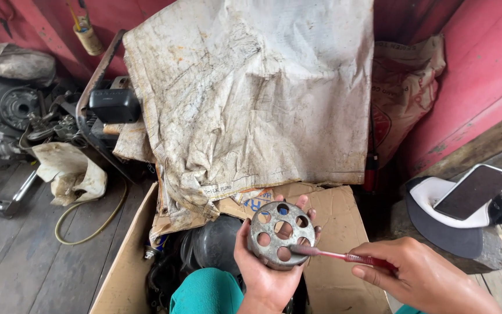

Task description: Cleaning a circular metal component with holes using a small brush.

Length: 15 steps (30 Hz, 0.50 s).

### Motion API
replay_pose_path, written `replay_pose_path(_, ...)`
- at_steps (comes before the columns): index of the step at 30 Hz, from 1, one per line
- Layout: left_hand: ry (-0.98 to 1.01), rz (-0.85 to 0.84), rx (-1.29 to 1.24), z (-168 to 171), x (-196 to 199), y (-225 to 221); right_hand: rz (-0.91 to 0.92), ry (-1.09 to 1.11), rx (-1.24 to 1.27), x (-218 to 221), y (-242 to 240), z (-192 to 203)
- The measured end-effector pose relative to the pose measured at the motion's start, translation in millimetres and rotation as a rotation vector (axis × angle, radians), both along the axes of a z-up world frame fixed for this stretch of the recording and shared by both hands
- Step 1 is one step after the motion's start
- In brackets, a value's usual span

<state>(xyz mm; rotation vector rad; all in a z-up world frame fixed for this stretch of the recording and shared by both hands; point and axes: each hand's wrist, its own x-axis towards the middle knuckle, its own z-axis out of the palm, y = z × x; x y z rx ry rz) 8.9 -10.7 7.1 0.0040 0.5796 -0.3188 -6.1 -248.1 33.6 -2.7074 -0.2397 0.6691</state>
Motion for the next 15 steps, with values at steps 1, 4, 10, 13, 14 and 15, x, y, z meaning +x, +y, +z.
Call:
replay_pose_path(1, 0.002, -0.011, 0.007, 3, 0, -1, -0.011, 0.002, 0.007, 1, -2, 1)
replay_pose_path(4, 0.064, 0.009, 0.021, 8, 0, -5, -0.016, -0.096, 0.071, 7, -9, 3)
replay_pose_path(10, 0.046, -0.019, 0.050, 3, 1, -12, -0.100, -0.156, -0.027, 6, -12, 4)
replay_pose_path(13, -0.009, -0.020, 0.082, -4, 0, -14, 0.007, -0.129, 0.088, 0, -10, 1)
replay_pose_path(14, 0.037, -0.025, 0.082, 7, 0, -15, 0.060, -0.104, 0.120, 0, -11, 3)
replay_pose_path(15, 0.085, -0.031, 0.082, 17, 0, -15, 0.113, -0.077, 0.152, -1, -12, 5)
